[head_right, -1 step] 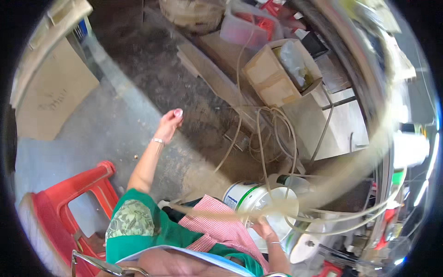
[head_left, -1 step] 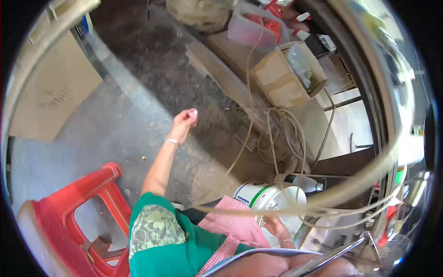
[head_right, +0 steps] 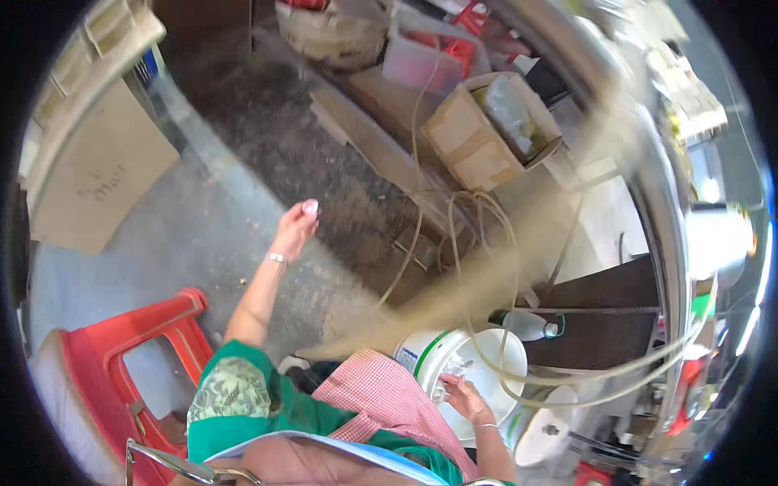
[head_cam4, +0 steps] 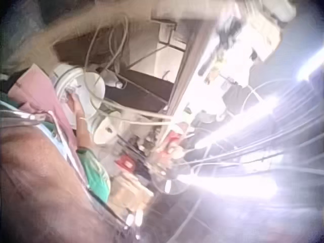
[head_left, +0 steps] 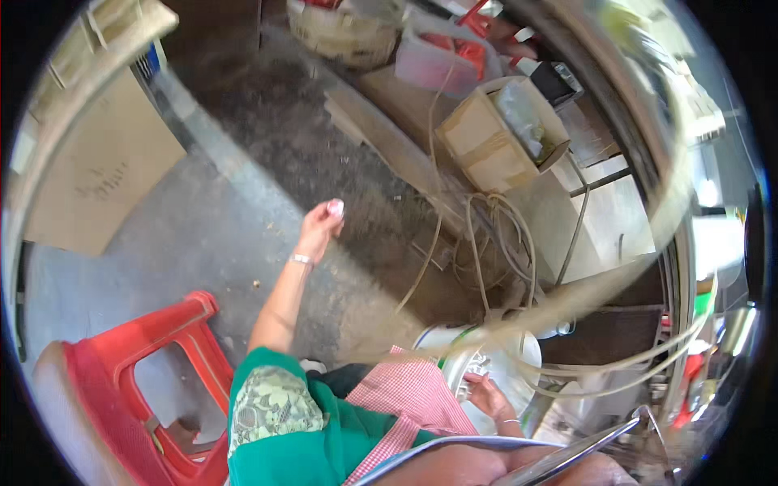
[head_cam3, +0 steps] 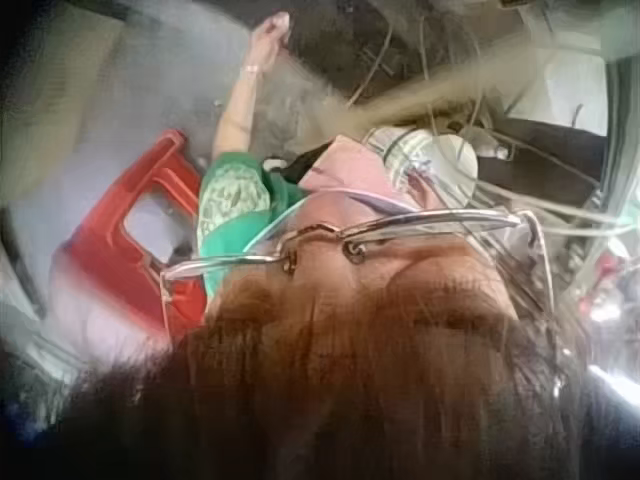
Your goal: Applying glue and using a pneumatic nail gun to assemble wooden blocks in a furniture factory environment.
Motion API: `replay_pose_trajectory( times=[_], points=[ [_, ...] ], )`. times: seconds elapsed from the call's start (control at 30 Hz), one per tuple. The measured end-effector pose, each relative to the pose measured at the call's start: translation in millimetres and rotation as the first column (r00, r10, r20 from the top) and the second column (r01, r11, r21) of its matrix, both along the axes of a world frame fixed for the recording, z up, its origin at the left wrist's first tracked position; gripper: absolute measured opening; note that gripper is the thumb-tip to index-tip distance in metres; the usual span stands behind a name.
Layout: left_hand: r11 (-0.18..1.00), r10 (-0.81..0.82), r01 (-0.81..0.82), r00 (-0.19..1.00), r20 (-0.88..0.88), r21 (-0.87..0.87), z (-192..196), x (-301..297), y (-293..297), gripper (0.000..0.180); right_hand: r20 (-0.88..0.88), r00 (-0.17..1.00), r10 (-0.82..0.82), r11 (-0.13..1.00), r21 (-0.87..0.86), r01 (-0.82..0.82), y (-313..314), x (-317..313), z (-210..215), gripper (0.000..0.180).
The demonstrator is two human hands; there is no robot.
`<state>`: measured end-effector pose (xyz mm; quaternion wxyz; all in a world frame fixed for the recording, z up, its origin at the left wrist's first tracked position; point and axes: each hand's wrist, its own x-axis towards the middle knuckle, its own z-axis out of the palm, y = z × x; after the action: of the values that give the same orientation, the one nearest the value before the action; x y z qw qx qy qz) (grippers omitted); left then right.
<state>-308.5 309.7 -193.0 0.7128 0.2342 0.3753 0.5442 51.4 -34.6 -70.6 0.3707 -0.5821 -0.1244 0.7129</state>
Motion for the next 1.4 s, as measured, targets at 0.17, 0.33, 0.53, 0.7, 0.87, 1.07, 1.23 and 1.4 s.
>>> replay_pose_trajectory(
  times=[0.17, 0.33, 0.53, 0.7, 0.87, 1.07, 1.23, 1.4],
  points=[
    [0.995, 0.081, -0.055, 0.938, -0.336, 0.086, 106.5, -17.1, -101.0, 0.019, 0.511, 0.769, 0.384, 0.914, -0.091, -0.396, -4.9, 46.0, -31.5, 0.063],
    [0.937, 0.295, -0.154, 0.829, -0.475, 0.313, 232.4, -14.3, -180.7, 0.017, 0.836, 0.102, 0.540, 0.614, -0.308, -0.727, -40.4, 87.9, -188.0, 0.059],
    [0.774, 0.193, 0.296, 0.731, -0.654, 0.560, 374.0, 92.4, -276.6, 0.019, 0.905, -0.001, 0.426, 0.595, -0.281, -0.753, -43.2, 66.6, -132.0, 0.037],
    [0.443, -0.284, 0.897, 0.163, -0.945, 0.021, 296.5, 243.0, -297.6, 0.029, 0.948, 0.192, 0.253, 0.794, -0.090, -0.602, -64.8, 76.0, -100.9, 0.039],
    [0.207, -0.015, 0.977, -0.049, -0.999, -0.051, 107.9, 322.6, -304.4, 0.028, 0.975, 0.216, 0.052, 0.924, 0.035, -0.380, -70.8, 98.7, -133.0, 0.033],
    [0.178, 0.010, 0.904, -0.397, -0.918, -0.389, -19.6, 319.0, -241.6, 0.027, 0.556, 0.808, -0.195, 0.964, 0.259, 0.055, -31.3, 76.0, -30.5, 0.037],
    [0.515, -0.644, 0.848, 0.287, -0.709, -0.124, -8.3, 342.9, -286.0, 0.029, 0.727, 0.623, -0.289, 0.953, 0.277, 0.118, -38.6, 55.5, -48.8, 0.052],
    [0.299, -0.220, 0.940, -0.100, -0.970, -0.164, 37.1, 351.6, -317.8, 0.032, 0.736, 0.618, -0.276, 0.942, 0.080, 0.326, -33.8, 69.0, -70.1, 0.047]
  ],
)
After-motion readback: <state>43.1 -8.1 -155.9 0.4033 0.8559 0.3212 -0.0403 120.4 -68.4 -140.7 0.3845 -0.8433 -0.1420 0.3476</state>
